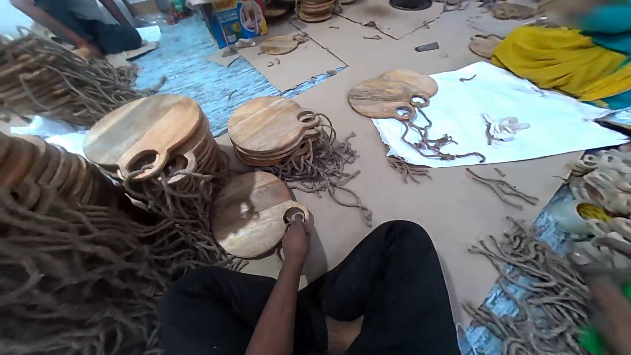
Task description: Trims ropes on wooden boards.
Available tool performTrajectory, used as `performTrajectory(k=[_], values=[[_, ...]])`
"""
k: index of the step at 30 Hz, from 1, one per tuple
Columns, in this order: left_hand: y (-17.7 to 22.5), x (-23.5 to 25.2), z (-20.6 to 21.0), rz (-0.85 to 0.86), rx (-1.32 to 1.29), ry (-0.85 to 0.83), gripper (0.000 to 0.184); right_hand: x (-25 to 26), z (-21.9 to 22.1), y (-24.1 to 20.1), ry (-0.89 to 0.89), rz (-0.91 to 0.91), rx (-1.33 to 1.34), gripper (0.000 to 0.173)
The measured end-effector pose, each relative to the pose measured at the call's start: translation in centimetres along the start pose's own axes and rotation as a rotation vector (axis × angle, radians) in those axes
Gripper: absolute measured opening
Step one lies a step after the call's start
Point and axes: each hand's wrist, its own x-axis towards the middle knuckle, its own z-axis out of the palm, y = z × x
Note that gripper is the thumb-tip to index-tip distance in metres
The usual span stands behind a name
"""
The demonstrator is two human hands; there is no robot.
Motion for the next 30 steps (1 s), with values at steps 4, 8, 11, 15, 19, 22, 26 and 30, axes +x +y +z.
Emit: performTrajectory(k=[4,8,11,15,19,22,26,30], values=[[0.2,-1.4,-1.2,0.082,0.092,0.001,0.040,-3.3,11.2,-6.6,-0.371,0.406,0.445,0.024],[1.6,-5.9,-2.3,0.293,0.081,0.090,0.038,-4.7,24.2,-8.2,-0.874,0.585,0.480,0.033],[1.5,-7.9,-0.5,0.659,0.048,0.373,0.029,-6.0,29.3,-8.5,-1.020,0.626,0.463,0.049],[1.0,-7.7,1.4,1.044,0.017,0.531,0.023,-6.4,27.9,-8.4,-1.078,0.856,0.666,0.034],[2.8,-9.2,0.0,1.162,-0.188,0.547,0.016,-7.9,22.6,-8.1,-0.919,0.884,0.703,0.025],[3.0,-10.0,-1.8,1.099,-0.327,0.670,0.035,-9.0,18.1,-7.8,-0.644,0.943,0.801,0.019],[1.6,-8.4,-3.0,0.833,-0.410,0.673,0.057,-5.6,15.6,-4.9,-0.344,0.998,0.981,0.013],[1.8,-6.7,-1.5,0.494,-0.691,0.252,0.033,3.5,19.4,-2.5,-0.157,0.865,1.107,0.013]])
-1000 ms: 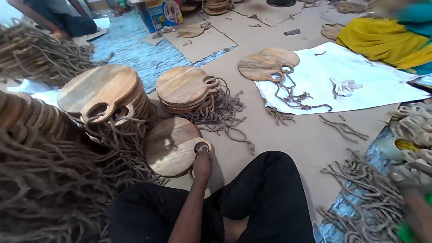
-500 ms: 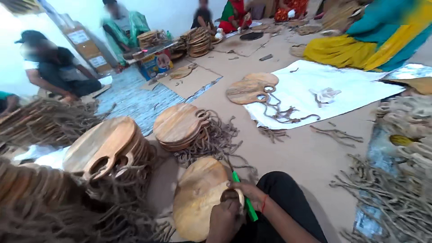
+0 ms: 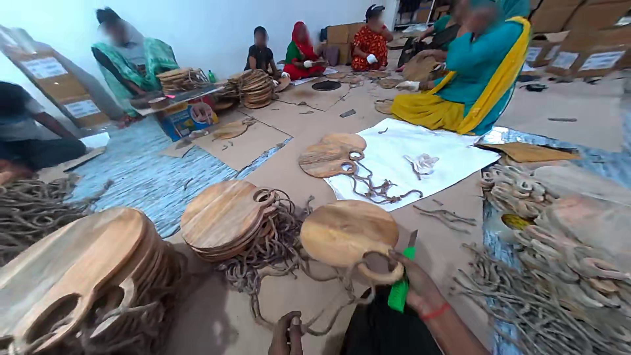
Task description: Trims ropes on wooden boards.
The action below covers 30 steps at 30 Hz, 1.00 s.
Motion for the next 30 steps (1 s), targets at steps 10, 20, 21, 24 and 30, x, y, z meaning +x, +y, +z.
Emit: performTrajectory(k=[10,20,21,24,30], values=[[-1.4,-0.4,2.6,-0.213,-0.233,-0.278,0.040,19.3,12.2,-8.1,0.186,-0.392,-0.613,0.042],[-2.5,0.5,2.9,-0.256,-0.186,-0.326,0.033,10.1,27.7,9.8,-0.582,-0.550,-1.327,0.038],[-2.7,0.5,2.9,-0.252,-0.169,-0.335,0.033,10.3,29.4,10.4,-0.670,-0.623,-1.476,0.048],[-3.5,1.2,3.0,-0.262,-0.195,-0.299,0.032,11.2,32.2,11.2,-0.719,-0.585,-1.705,0.067],[-3.5,3.5,1.6,-0.447,-0.713,0.209,0.040,7.9,24.4,11.6,-0.704,-0.679,-1.486,0.036]])
